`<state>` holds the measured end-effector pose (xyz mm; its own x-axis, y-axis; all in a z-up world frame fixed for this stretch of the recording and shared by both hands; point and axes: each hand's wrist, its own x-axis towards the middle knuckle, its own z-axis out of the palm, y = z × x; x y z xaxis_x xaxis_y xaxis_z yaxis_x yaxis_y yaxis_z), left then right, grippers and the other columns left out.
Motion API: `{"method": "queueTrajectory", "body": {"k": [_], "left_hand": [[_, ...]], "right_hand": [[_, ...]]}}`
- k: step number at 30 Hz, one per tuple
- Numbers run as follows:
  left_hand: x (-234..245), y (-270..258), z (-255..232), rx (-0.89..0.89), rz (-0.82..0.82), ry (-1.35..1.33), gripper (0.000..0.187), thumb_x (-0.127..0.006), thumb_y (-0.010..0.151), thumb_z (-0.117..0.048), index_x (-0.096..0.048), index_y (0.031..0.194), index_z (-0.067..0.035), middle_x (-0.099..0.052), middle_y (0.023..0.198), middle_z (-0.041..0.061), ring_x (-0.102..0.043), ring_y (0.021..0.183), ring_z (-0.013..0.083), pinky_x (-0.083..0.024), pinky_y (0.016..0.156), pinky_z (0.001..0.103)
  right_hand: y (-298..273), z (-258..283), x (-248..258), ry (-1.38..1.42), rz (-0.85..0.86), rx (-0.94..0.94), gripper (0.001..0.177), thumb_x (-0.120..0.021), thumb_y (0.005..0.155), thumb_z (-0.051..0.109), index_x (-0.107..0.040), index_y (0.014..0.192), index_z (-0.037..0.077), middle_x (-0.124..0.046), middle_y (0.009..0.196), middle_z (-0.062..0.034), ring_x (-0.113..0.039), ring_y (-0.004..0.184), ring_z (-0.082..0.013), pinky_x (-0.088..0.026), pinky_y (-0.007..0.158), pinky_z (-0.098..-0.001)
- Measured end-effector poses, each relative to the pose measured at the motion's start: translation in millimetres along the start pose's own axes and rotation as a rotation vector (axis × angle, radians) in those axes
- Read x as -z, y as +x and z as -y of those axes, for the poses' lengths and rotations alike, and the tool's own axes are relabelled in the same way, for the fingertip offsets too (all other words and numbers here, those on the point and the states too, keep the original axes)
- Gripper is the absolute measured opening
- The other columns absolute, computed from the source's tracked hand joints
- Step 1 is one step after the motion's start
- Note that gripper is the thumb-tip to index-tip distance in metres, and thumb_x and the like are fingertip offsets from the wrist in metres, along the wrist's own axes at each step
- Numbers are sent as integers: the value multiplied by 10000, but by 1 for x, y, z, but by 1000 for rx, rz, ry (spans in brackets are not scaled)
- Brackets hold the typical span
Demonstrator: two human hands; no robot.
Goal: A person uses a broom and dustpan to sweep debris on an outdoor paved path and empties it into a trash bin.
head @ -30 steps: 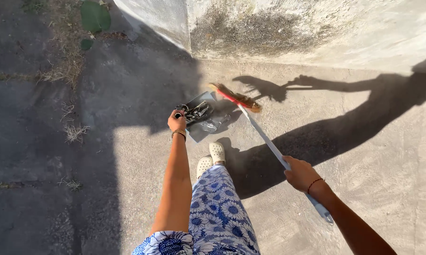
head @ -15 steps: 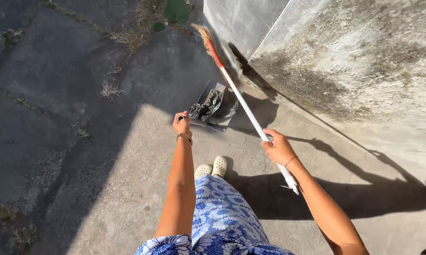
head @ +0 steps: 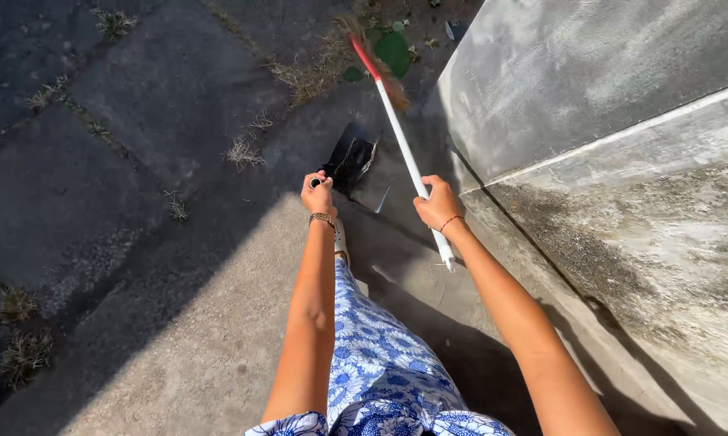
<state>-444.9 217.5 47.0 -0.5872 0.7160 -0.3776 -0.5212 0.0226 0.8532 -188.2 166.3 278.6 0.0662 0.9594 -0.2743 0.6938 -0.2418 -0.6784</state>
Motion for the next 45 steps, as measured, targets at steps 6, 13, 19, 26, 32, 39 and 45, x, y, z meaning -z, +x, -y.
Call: {"method": "queueTrajectory", "body": {"k": [6, 13, 19, 26, 32, 39, 45], "left_hand": [[-69, 102, -28, 42, -45, 130, 265, -689, 753, 170, -621, 766, -85, -719, 1078, 42, -644, 1002, 150, -514, 877, 289], [-136, 199, -34, 80, -27, 218, 256, -703, 760, 154, -621, 760, -88, -716, 1049, 27, -660, 1007, 131, -528, 868, 287], [-189, 280, -37, 134, -48, 333, 240, -702, 785, 142, -634, 784, -89, -715, 1034, 15, -632, 904, 136, -518, 787, 296], [-217, 340, -11, 143, -90, 607, 208, -716, 756, 96, -650, 759, -101, -744, 956, -6, -664, 865, 128, -528, 771, 301], [-250, 356, -30, 74, -135, 847, 160, -734, 741, 15, -677, 761, -134, -748, 858, -12, -686, 794, 149, -519, 749, 316], [-288, 371, -4, -70, -22, 1164, 112, -784, 753, -109, -690, 811, -125, -740, 859, 135, -704, 856, 374, -533, 769, 460], [-296, 381, 68, -144, 88, 1192, 219, -811, 763, -127, -684, 928, -59, -694, 1028, 199, -671, 965, 419, -528, 829, 489]], "right_hand": [[156, 39, -48, 234, 132, -241, 574, -618, 879, 98, -442, 1424, 61, -681, 815, -131, -647, 604, -186, -559, 553, -373], [253, 46, -50, 203, 102, -362, 486, -601, 927, 132, -495, 1397, 69, -691, 816, -105, -652, 591, -190, -560, 539, -375], [430, -2, -9, -28, -72, -292, 415, -625, 892, 124, -615, 1299, 44, -751, 944, -199, -734, 664, -307, -589, 628, -417], [631, -103, 17, -282, -296, -252, 389, -677, 847, 138, -693, 1215, 13, -713, 1114, -263, -699, 1027, -403, -562, 906, -456], [687, -132, 28, -298, -100, -492, 309, -612, 892, 112, -720, 1155, -10, -756, 1084, -267, -755, 1021, -390, -587, 919, -449], [642, -168, 4, -534, 115, -381, 378, -712, 802, 73, -726, 1159, -48, -697, 1205, -268, -687, 1117, -386, -561, 971, -420], [523, -113, 10, -433, 256, -326, 551, -695, 825, 92, -617, 1361, -12, -695, 1198, -280, -705, 1098, -384, -553, 978, -407]]}}
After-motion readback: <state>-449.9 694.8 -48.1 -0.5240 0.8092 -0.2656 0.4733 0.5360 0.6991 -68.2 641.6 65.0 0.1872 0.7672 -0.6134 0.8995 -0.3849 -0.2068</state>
